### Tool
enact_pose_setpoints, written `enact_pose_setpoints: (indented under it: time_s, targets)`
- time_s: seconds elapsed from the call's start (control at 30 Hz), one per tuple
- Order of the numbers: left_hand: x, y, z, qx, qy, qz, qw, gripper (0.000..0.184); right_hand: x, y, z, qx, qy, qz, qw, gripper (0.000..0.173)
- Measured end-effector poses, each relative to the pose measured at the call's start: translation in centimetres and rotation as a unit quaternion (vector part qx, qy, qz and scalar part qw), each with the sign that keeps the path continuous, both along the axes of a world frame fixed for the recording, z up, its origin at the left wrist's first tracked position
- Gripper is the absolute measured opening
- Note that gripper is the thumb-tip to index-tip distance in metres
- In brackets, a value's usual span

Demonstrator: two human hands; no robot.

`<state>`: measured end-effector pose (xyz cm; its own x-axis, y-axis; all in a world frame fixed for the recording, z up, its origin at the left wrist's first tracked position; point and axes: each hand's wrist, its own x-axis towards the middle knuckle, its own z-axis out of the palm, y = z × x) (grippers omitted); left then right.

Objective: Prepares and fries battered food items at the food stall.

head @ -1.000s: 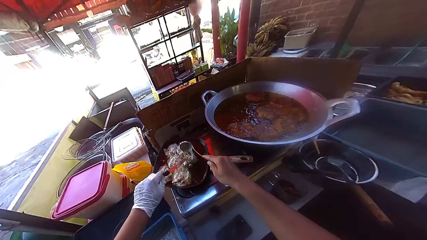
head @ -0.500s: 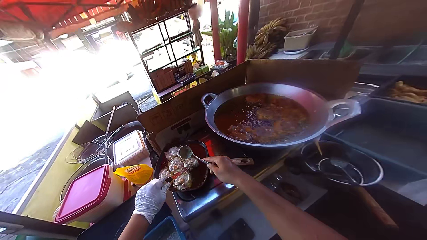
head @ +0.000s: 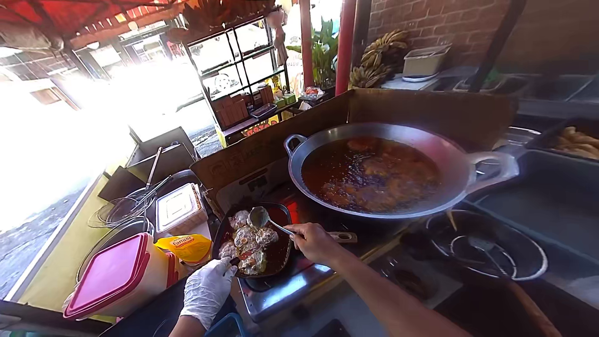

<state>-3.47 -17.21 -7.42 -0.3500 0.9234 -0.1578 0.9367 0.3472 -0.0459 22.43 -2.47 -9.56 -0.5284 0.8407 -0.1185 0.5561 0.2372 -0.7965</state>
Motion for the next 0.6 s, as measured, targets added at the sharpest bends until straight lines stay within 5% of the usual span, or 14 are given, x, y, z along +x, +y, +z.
enact_pose_setpoints:
  time_s: [0.43, 0.6]
  targets:
    - [1.6, 0.2, -0.9, 0.009, -0.016, 0.042, 0.999, 0.042, 2.9, 1.0, -0.3, 0.082, -0.051, 0.024, 0.995, 0.040]
    - [3.4, -0.3, 1.2, 0.010, -0.056, 0.070, 0.996, 0.047, 3.4, 1.5, -0.8, 0.074, -0.013, 0.016, 0.997, 0.041]
